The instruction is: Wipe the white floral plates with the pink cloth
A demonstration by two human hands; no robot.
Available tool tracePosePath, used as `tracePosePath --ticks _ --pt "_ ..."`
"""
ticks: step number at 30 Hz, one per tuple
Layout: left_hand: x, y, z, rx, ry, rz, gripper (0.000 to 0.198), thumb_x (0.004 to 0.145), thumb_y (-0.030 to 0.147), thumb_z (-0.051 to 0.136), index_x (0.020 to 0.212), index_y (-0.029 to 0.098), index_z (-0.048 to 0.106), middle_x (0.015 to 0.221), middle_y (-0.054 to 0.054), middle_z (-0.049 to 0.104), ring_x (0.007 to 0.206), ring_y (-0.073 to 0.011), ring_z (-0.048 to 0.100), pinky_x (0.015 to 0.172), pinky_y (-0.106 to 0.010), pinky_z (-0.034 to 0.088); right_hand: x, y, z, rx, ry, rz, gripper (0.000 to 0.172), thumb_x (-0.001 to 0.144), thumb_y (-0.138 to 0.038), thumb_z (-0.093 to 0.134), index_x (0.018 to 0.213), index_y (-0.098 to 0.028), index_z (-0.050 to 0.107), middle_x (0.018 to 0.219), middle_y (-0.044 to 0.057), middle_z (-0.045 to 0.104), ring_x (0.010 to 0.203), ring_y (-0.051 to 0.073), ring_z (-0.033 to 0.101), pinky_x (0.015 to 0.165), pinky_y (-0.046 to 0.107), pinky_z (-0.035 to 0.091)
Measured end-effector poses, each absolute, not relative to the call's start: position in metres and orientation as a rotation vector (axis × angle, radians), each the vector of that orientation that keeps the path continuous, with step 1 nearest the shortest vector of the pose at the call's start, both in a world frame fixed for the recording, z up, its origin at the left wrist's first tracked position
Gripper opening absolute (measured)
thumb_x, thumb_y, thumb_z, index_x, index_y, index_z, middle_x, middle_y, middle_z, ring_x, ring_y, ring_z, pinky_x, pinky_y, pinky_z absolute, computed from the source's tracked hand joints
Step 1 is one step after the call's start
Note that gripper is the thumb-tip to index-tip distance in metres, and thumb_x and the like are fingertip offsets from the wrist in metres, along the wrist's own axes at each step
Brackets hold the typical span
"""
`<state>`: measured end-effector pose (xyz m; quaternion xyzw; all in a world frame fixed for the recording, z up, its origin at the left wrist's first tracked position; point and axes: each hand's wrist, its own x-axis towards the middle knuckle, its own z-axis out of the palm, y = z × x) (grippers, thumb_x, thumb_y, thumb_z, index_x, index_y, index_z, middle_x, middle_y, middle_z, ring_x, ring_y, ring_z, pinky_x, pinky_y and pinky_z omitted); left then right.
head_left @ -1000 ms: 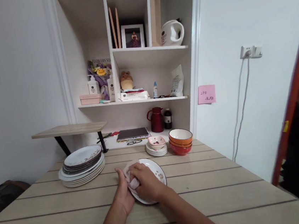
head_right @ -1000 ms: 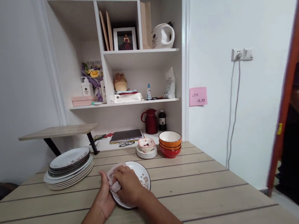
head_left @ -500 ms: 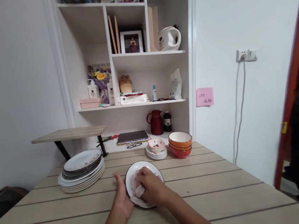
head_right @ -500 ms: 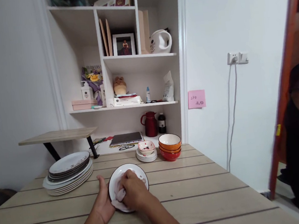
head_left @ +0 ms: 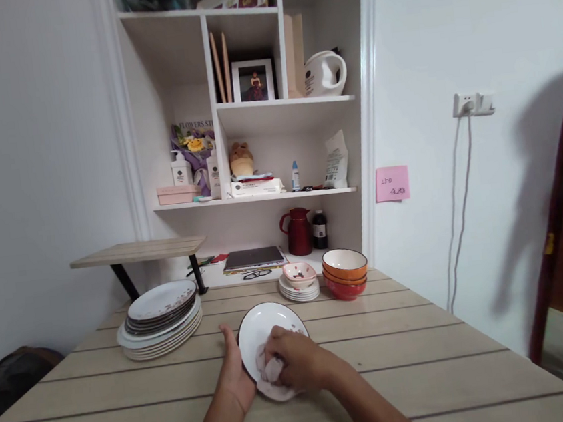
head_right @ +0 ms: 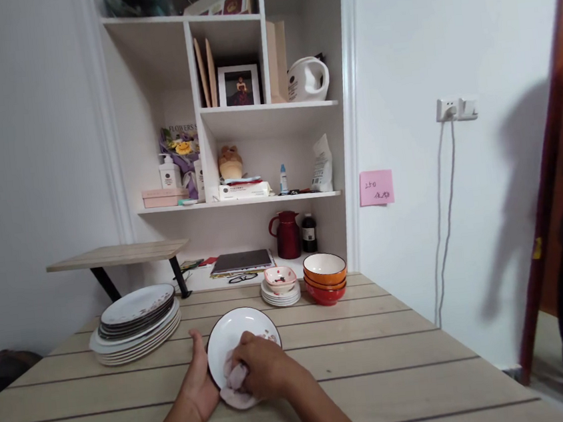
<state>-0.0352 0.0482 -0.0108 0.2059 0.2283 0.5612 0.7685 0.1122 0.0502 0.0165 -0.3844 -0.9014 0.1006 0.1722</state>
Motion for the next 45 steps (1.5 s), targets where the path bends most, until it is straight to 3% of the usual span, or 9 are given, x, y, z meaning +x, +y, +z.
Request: tracePosePath --ticks 10,24,39,45 --pt "-0.034 0.044 -0.008 0.469 0.532 1.234 0.086 0.077 0.073 0.040 0.134 0.009 0.051 0.121 -0.020 0.065 0.116 -0.0361 0.058 0.105 -0.051 0.037 0.113 0.052 0.012 -1.075 -2.537 0.293 0.024 0.060 -0.019 0.071 0.084 -0.023 0.067 0.096 0.001 0.058 0.075 0.014 0.052 0.059 0.023 0.030" --pt "-0.043 0.055 -0.019 0.513 0.490 1.147 0.082 0.076 0.067 0.051 0.134 0.009 0.051 0.118 -0.020 0.066 0.114 -0.0353 0.060 0.104 -0.049 0.039 0.114 0.051 0.015 -1.034 -2.523 0.383 0.026 0.062 -0.017 0.071 0.087 -0.023 0.067 0.100 0.002 0.059 0.086 0.018 0.055 0.069 0.024 0.038" --pt "-0.038 0.049 -0.008 0.524 0.532 1.136 0.078 0.080 0.067 0.044 0.130 0.009 0.054 0.111 -0.019 0.070 0.103 -0.0342 0.065 0.095 -0.048 0.046 0.102 0.059 0.011 -0.981 -2.405 0.320 0.032 0.068 -0.012 0.059 0.097 -0.025 0.066 0.105 0.003 0.059 0.099 0.020 0.054 0.082 0.027 0.040" --pt "-0.037 0.047 -0.009 0.543 0.541 1.166 0.069 0.083 0.060 0.045 0.134 0.015 0.050 0.115 -0.016 0.069 0.104 -0.0318 0.065 0.095 -0.046 0.045 0.102 0.063 0.011 -0.990 -2.267 0.242 0.024 0.067 -0.020 0.069 0.090 -0.025 0.071 0.138 0.005 0.044 0.119 0.025 0.044 0.098 0.036 0.032"
